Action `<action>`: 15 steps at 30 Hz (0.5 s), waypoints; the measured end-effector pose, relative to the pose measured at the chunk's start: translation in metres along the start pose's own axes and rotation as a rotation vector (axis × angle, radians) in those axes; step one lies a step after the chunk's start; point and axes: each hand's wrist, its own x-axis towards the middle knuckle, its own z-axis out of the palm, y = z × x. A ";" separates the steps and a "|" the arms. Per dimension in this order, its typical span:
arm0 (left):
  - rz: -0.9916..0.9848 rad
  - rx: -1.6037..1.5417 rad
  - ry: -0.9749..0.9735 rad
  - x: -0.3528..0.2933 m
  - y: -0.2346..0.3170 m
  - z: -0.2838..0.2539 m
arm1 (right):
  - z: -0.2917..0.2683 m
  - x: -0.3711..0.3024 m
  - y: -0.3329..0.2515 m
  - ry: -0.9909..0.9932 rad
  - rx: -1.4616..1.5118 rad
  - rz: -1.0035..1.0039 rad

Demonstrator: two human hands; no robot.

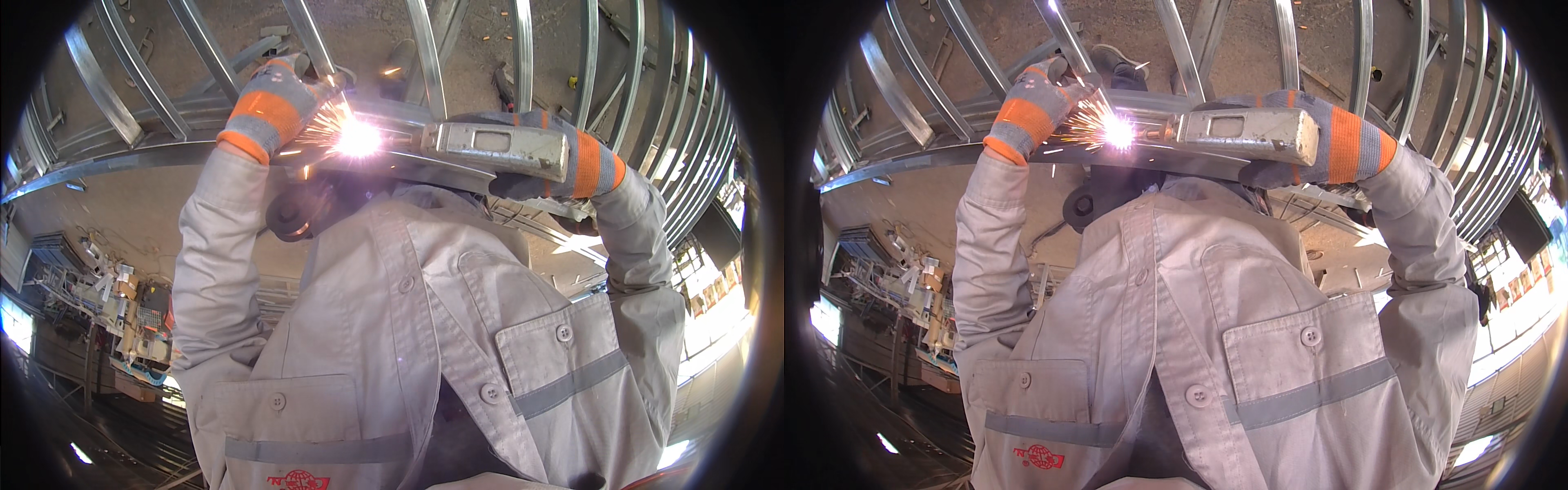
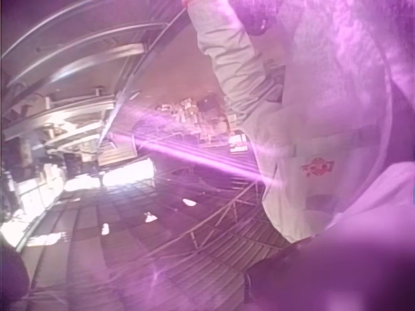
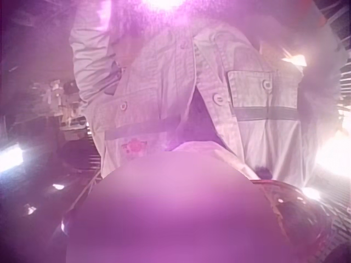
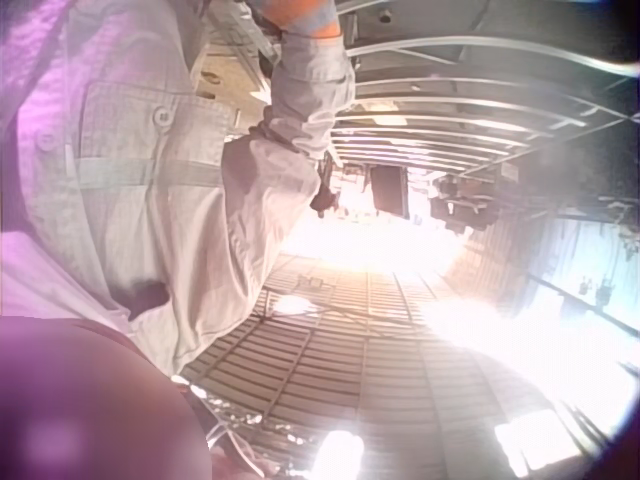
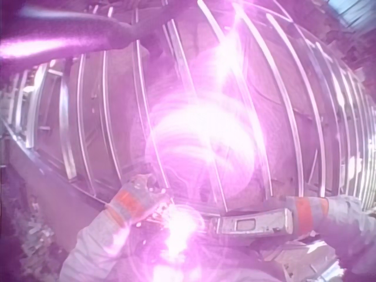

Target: The person positions metal bars onto a curved frame and uses a handheld welding tool to join them. The person repeatedly places bars and welds them in place while another worker is visible nearby.

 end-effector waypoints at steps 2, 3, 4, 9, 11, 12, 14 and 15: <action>0.048 0.124 0.196 -0.002 -0.001 0.008 | -0.003 0.001 -0.005 -0.046 -0.108 0.013; 0.019 0.179 0.252 -0.002 -0.001 0.011 | -0.005 0.002 -0.010 -0.068 -0.086 0.072; 0.116 0.173 0.287 -0.002 -0.001 0.013 | -0.007 0.003 -0.015 -0.089 -0.065 0.132; 0.151 -0.076 0.299 -0.014 -0.017 -0.003 | -0.009 0.006 -0.048 -0.063 0.101 0.364; 0.265 -0.418 0.506 -0.021 -0.038 -0.019 | -0.009 0.005 -0.056 0.021 0.201 0.331; 0.350 -0.555 0.662 -0.023 -0.050 -0.022 | -0.010 0.005 -0.058 0.069 0.177 0.161; 0.429 -0.681 0.806 -0.025 -0.073 -0.018 | -0.012 0.008 -0.057 0.101 -0.023 0.029; 0.432 -0.670 0.800 -0.022 -0.084 -0.015 | -0.013 0.011 -0.056 0.113 0.027 -0.045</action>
